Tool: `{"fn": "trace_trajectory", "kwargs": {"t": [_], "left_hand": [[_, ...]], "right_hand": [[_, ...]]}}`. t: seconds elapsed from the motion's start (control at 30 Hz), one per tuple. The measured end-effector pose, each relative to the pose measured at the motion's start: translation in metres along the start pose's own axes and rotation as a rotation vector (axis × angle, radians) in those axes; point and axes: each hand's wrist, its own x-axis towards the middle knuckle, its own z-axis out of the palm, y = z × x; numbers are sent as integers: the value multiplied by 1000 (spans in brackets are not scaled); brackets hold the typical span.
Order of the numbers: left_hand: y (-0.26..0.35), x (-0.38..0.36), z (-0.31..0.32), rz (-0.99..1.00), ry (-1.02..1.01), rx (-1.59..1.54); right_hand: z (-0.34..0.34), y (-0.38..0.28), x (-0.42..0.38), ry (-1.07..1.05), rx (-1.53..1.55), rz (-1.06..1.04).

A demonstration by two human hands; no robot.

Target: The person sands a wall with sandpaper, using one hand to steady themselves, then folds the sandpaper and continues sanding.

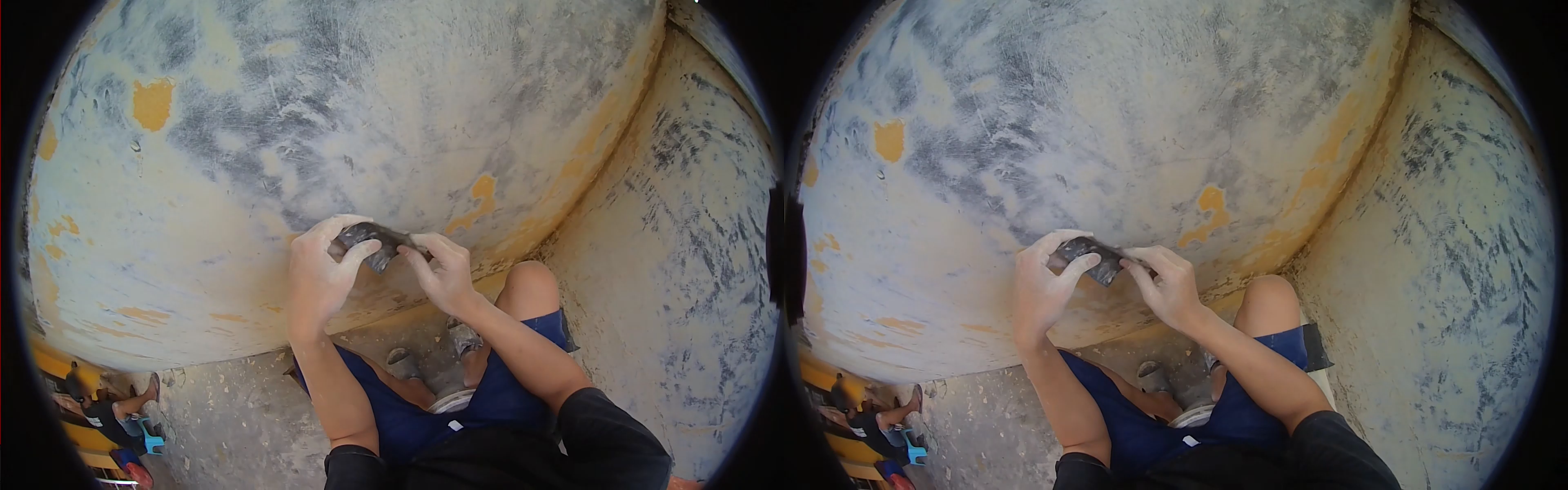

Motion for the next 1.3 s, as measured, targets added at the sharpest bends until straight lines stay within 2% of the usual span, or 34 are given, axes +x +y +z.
{"fn": "trace_trajectory", "kwargs": {"t": [0.03,0.07,0.1,0.13,0.17,0.23,0.3,0.33,0.4,0.43,0.53,0.57,0.63,0.7,0.73,0.8,1.07,1.3], "left_hand": [[6,-1,3,47,71,87],[7,0,9,44,71,90],[6,2,15,200,160,180],[5,3,21,357,249,270],[4,5,25,353,251,272],[1,9,31,482,378,407],[-7,14,35,477,451,397],[-9,16,35,476,522,383],[-11,20,32,484,558,424],[-12,22,31,496,592,459],[-5,22,26,452,568,466],[0,19,21,452,566,467],[8,11,7,397,418,580],[7,7,0,394,391,582],[6,6,-1,393,367,585],[5,7,-1,436,370,557],[-4,5,-3,551,294,576],[-5,14,6,534,480,499]], "right_hand": [[1,2,2,-2,4,3],[2,5,6,23,-29,-81],[2,7,8,49,-62,-165],[4,7,9,47,-59,-163],[6,6,10,62,-46,-140],[11,5,11,72,-29,-117],[17,3,13,122,102,61],[20,2,14,117,107,60],[26,-3,18,132,412,274],[30,-8,21,128,417,275],[35,-15,27,231,588,305],[35,-14,27,278,503,246],[35,-11,29,325,418,190],[30,-4,30,351,178,-146],[28,-1,29,351,178,-144],[24,4,26,290,71,-294],[24,-2,24,249,69,-256],[31,-19,42,308,260,-76]]}}
